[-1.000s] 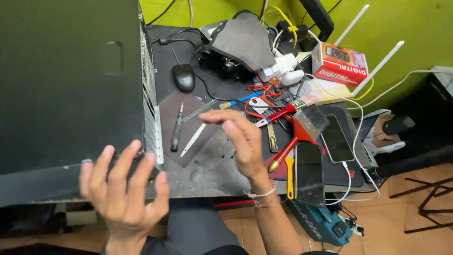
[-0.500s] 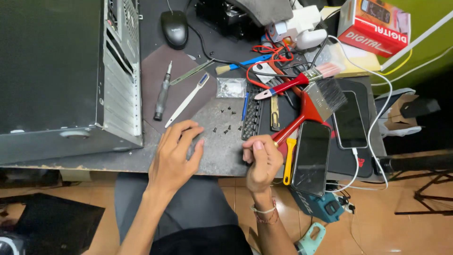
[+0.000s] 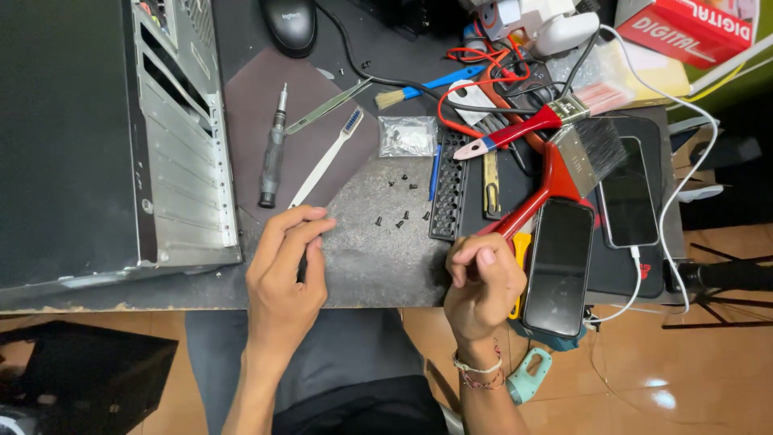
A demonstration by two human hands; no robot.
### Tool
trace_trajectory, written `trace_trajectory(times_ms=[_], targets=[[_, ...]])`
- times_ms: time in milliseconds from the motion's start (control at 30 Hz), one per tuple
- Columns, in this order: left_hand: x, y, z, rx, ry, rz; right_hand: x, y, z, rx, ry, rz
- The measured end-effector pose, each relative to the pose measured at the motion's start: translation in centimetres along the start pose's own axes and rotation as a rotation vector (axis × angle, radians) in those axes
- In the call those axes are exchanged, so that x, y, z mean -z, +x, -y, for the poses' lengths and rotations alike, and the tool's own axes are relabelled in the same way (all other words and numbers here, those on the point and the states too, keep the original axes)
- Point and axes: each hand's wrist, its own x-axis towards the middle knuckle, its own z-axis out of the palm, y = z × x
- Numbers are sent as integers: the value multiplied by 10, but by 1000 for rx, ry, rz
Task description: Disassembling a computer case by removing the side panel and preparing screws for repair
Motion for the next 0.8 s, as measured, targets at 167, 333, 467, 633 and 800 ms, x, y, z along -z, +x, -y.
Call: trace_trajectory(times_ms=[167,333,467,633,800], targets=[[-4,-2,2,-10,83,-78,2,-1,-1,-3,14,-21],[-6,0,-2,8,145,-143,5,0,-4,14,60,-16],[-7,0,-1,13,174,-170,6,0,-4,29,56,6],[-7,-2,1,2,181,-162,6,-1,-5,29,56,7],[-8,-4,2,-27,234,-110,5,1,-3,34,152,-57]])
